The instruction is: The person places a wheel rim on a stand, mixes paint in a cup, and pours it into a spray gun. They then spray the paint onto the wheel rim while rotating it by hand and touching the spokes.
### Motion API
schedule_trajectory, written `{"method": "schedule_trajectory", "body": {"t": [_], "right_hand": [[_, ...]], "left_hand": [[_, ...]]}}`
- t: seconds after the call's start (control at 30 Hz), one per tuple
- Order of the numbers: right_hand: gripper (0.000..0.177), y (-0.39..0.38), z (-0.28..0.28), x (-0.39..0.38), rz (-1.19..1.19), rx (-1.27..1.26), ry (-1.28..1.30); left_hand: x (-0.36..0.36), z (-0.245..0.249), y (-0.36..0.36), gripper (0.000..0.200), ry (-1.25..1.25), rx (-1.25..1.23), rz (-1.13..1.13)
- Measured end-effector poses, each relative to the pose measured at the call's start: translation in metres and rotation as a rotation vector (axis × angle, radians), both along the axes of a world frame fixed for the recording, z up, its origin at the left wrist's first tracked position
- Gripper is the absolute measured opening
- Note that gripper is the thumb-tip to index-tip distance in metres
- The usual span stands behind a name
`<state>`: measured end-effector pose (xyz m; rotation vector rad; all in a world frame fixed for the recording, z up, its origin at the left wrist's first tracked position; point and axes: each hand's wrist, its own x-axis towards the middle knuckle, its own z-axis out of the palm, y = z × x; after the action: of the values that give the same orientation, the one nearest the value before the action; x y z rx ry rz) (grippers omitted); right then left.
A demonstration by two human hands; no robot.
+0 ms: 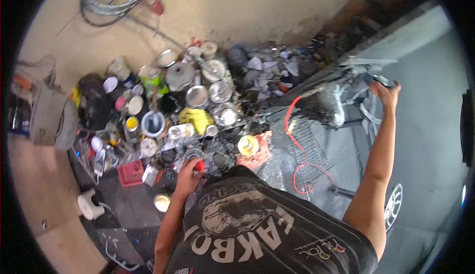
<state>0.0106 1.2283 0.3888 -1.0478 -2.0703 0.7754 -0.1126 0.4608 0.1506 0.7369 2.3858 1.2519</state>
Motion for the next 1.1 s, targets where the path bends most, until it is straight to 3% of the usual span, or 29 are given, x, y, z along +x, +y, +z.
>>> {"method": "schedule_trajectory", "body": {"t": [0.03, 0.1, 0.17, 0.23, 0.3, 0.37, 0.5, 0.53, 0.63, 0.7, 0.83, 0.97, 1.03, 1.1], "right_hand": [[0.090, -0.072, 0.017, -0.014, -0.110, 0.156, -0.108], [0.088, -0.101, -0.009, -0.019, -0.063, 0.026, -0.109], [0.089, -0.109, -0.064, -0.017, 0.181, 0.203, 0.039], [0.098, -0.171, -0.092, -0.042, 0.372, 0.007, 0.079], [0.102, -0.216, -0.151, -0.076, 0.473, 0.024, 0.162], [0.104, -0.280, -0.184, -0.118, 0.623, -0.330, 0.288], [0.102, -0.365, -0.278, -0.196, 0.739, -0.504, 0.277], [0.099, -0.378, -0.290, -0.211, 0.729, -0.437, 0.183], [0.093, -0.406, -0.298, -0.243, 0.704, -0.222, -0.063], [0.095, -0.415, -0.319, -0.259, 0.770, -0.192, 0.016], [0.099, -0.423, -0.327, -0.272, 0.809, -0.158, -0.022], [0.103, -0.414, -0.329, -0.253, 0.789, -0.201, 0.053], [0.094, -0.399, -0.315, -0.226, 0.733, -0.159, 0.095], [0.085, -0.384, -0.310, -0.185, 0.661, -0.375, 0.095]], "left_hand": [[-0.002, 0.006, 0.002, 0.047, -0.009, 0.014, -0.004], [-0.008, 0.006, 0.006, 0.047, -0.016, 0.035, 0.020], [-0.011, 0.008, 0.014, 0.047, -0.023, 0.064, 0.033], [-0.017, 0.014, 0.023, 0.048, -0.051, -0.032, 0.006], [-0.021, 0.019, 0.033, 0.049, -0.048, -0.076, -0.003], [-0.024, 0.013, 0.041, 0.050, -0.118, -0.069, -0.035], [-0.043, 0.020, 0.058, 0.048, 0.018, -0.123, -0.146], [-0.050, 0.019, 0.064, 0.046, 0.047, -0.132, -0.146], [-0.076, 0.028, 0.084, 0.046, 0.066, -0.205, -0.139], [-0.095, 0.025, 0.102, 0.047, 0.173, -0.241, -0.145], [-0.136, 0.017, 0.146, 0.049, 0.288, -0.150, 0.048], [-0.169, -0.004, 0.186, 0.050, 0.320, -0.168, 0.076], [-0.183, -0.015, 0.204, 0.045, 0.352, -0.204, 0.089], [-0.192, -0.024, 0.219, 0.047, 0.338, -0.205, 0.101]]}}
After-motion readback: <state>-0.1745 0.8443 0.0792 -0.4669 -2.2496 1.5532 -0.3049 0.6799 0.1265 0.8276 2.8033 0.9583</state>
